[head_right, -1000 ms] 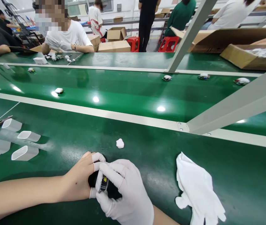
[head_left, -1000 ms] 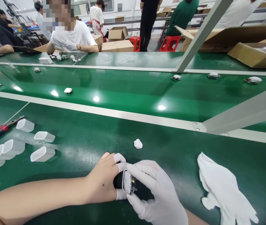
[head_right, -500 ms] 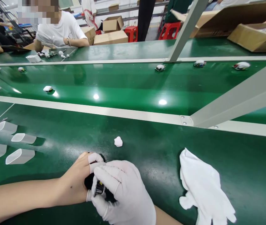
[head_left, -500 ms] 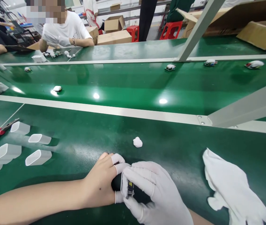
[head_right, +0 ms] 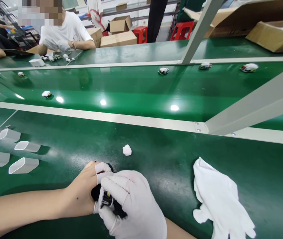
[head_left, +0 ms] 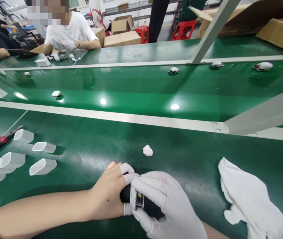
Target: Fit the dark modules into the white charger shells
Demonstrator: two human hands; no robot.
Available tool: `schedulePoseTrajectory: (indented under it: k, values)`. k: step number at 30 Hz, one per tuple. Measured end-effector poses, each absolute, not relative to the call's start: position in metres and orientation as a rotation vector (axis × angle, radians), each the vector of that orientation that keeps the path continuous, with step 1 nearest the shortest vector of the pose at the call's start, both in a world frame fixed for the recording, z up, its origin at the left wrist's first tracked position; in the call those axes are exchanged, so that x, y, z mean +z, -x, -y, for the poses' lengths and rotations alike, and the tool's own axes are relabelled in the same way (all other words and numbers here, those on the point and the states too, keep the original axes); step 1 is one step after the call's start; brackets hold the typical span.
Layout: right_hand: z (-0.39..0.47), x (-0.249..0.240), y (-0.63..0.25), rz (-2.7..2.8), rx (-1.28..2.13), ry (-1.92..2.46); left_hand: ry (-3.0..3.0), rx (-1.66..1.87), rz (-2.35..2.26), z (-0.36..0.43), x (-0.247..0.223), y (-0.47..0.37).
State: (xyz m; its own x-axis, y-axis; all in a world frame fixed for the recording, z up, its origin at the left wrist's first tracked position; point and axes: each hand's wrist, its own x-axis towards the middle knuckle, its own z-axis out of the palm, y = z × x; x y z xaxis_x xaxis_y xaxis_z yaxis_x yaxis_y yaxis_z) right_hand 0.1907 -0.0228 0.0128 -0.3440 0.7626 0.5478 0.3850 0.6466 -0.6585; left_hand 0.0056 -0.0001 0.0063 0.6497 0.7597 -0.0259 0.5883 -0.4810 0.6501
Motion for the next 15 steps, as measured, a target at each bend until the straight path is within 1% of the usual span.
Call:
schedulePoseTrajectory:
  k: [7,15]
  values:
    - [0.0237,0.0143,-0.1880,1.827,0.508,0.916,-2.247,0.356,-1.027,-0.0011,0.0057,-0.0051]
    - [0.0184,0.0208,-0.1876,1.900,0.483,0.922,-2.240,0.370,-1.015,-0.0006,0.0030,-0.0046]
